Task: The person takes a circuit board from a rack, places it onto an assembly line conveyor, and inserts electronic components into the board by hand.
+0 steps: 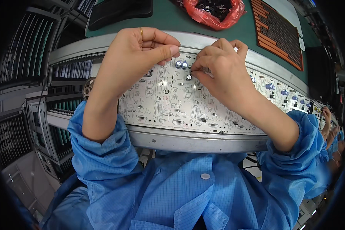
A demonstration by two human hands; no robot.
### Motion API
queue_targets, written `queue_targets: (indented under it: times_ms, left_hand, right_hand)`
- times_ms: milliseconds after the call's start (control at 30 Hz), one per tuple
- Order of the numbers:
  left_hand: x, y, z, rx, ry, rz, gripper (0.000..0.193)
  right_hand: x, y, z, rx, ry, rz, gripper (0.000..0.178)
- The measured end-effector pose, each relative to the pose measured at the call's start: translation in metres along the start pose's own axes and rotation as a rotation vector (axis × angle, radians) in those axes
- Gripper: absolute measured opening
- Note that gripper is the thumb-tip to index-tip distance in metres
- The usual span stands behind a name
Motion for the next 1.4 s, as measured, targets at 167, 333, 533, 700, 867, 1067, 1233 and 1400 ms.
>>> queue_targets:
  times_ms: [167,333,533,700,867,1067,1233,1400]
  left_hand:
    - [-0.001,-0.001,-0.003,-0.036,-0.014,-0.002,0.018]
    - [-0.003,0.0,-0.006,-0.062,-0.024,0.016,0.017]
    - [-0.002,0.0,-0.005,-0.02,-0.017,0.007,0.019]
    - [-0.002,0.001,-0.005,-0.071,-0.016,0.039,0.018]
    - [-0.004,0.003,-0.004,-0.089,-0.037,0.03,0.018]
    - [-0.005,-0.005,-0.009,-0.005,-0.013,0.031,0.019]
    - [-0.014,-0.007,-0.008,0.094,-0.038,0.12,0.02]
    - [-0.026,-0.012,-0.012,0.03,-0.059,0.091,0.019]
  right_hand:
    - [0.0,0.0,0.0,-0.014,0.005,0.04,0.007]
    - [0.0,0.003,0.001,-0.046,-0.002,0.08,0.009]
    - [-0.005,0.008,0.0,-0.062,-0.044,0.105,0.011]
    - [-0.007,0.008,0.007,-0.128,-0.052,0.165,0.011]
    - [-0.015,-0.033,0.065,-0.074,-0.244,0.044,0.011]
    - [-0.053,-0.123,0.12,-0.336,-0.322,-0.191,0.014]
    - [-0.068,-0.171,0.119,-0.438,-0.269,-0.203,0.013]
    - [-0.058,-0.172,0.118,-0.534,-0.279,-0.204,0.016]
Point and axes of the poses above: each hand's wrist, its own x-axis towards the middle knuckle, its own z-axis out of the back of the hand, y = z × x, the point moved 6 cm from there along x, towards the middle knuckle, and after that the axes turned 5 degrees about x, right-handed, at the moved point
